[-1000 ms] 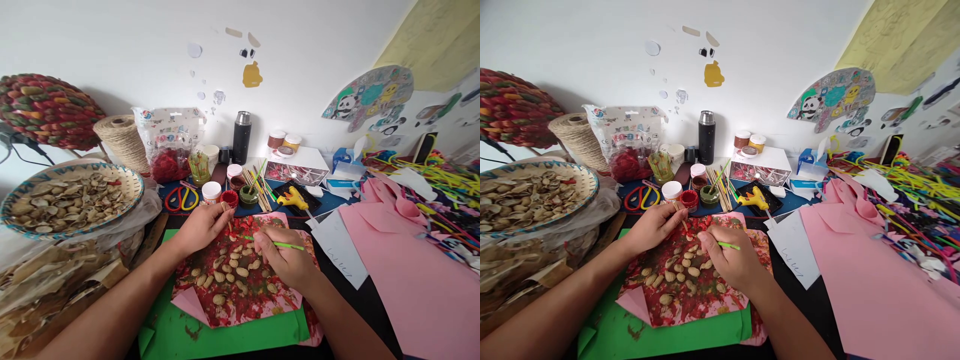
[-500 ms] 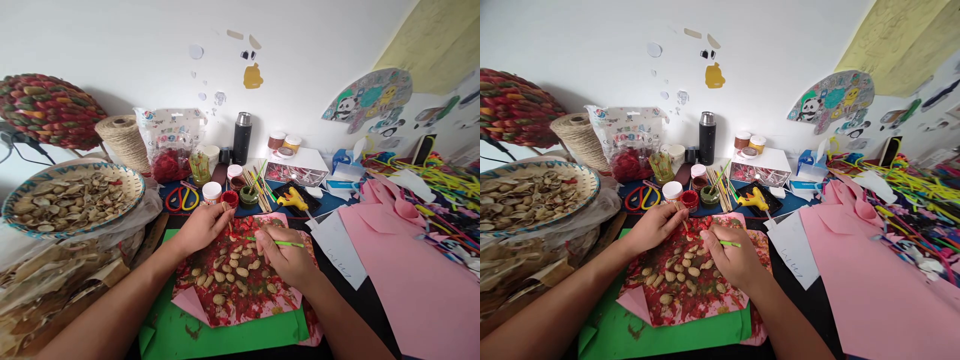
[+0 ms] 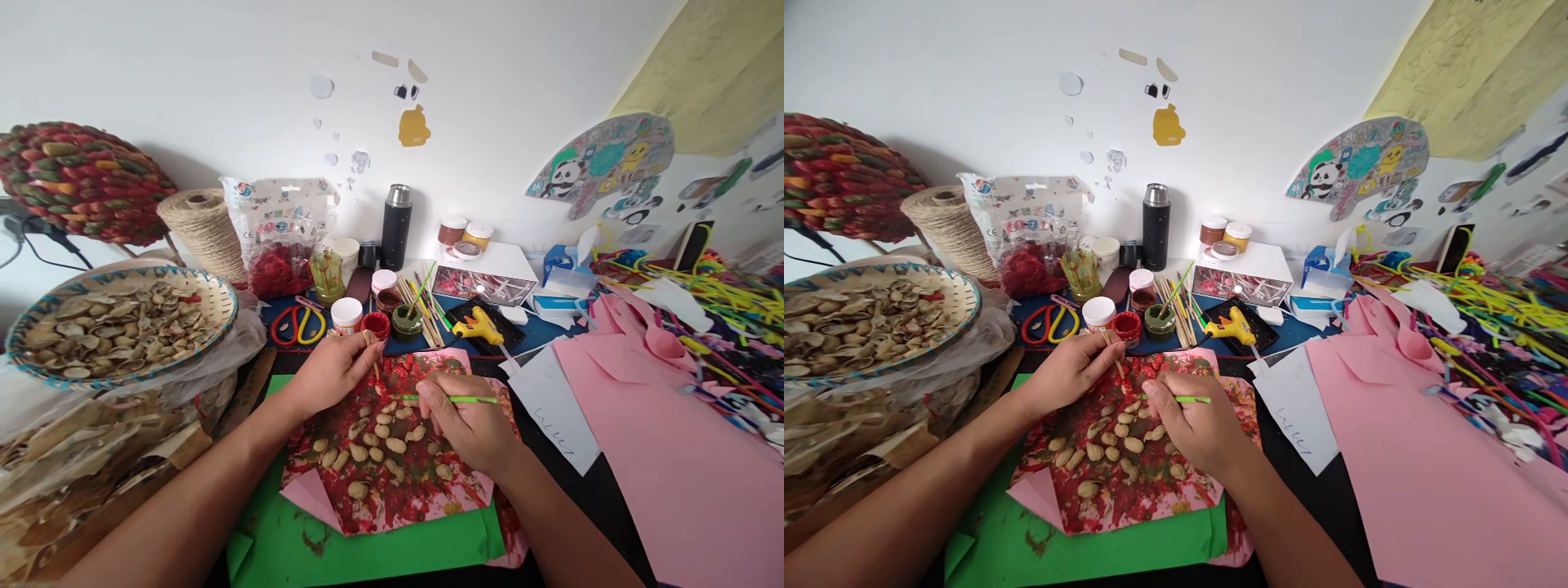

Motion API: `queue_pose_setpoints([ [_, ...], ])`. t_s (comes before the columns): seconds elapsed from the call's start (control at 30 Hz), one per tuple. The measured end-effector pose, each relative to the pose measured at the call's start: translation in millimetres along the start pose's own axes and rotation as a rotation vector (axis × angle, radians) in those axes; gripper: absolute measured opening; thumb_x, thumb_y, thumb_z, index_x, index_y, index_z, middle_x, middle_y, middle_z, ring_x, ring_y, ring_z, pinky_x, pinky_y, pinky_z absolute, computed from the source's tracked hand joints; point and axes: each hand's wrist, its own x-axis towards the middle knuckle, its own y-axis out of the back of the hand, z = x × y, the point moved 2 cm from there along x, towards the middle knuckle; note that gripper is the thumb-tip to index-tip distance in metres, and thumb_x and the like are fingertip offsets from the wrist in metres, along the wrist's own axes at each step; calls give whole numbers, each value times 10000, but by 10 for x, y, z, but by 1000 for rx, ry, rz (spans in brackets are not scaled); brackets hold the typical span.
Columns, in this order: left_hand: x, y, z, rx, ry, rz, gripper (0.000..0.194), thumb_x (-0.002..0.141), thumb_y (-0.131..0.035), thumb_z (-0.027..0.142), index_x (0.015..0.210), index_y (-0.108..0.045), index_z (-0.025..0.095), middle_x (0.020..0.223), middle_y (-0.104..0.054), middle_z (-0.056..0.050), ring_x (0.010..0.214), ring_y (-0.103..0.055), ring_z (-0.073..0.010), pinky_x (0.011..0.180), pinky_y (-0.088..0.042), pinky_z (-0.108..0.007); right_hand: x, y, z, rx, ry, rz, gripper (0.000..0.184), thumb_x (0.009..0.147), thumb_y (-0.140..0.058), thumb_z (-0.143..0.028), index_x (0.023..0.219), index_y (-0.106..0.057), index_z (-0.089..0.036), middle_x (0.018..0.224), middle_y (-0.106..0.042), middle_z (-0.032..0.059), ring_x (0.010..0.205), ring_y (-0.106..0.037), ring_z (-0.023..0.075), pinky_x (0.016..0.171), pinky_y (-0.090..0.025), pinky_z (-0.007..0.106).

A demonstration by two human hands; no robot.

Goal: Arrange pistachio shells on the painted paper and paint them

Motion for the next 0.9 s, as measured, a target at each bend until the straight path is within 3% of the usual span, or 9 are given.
queue_pose_setpoints([
  [0.63,9,0,13,-12,-2,4,413,1085,-418,461,792,-578,217,730,-659,-13,679,-591,-172,697,-453,-279,2,-2,12,-40,9,11,560,1144,-416,-484,668,-559,-226,546,-534,-15,518,-509,149,548,-375,295],
  [0.9,2,4,5,-13,-7,3,402,1089,-417,456,807,-575,218,741,-649,-11,687,-587,-175,706,-444,-287,1,34,-9,10,37,44,519,1143,-441,-413,683,-587,-222,546,-550,-24,513,-540,143,567,-402,281],
])
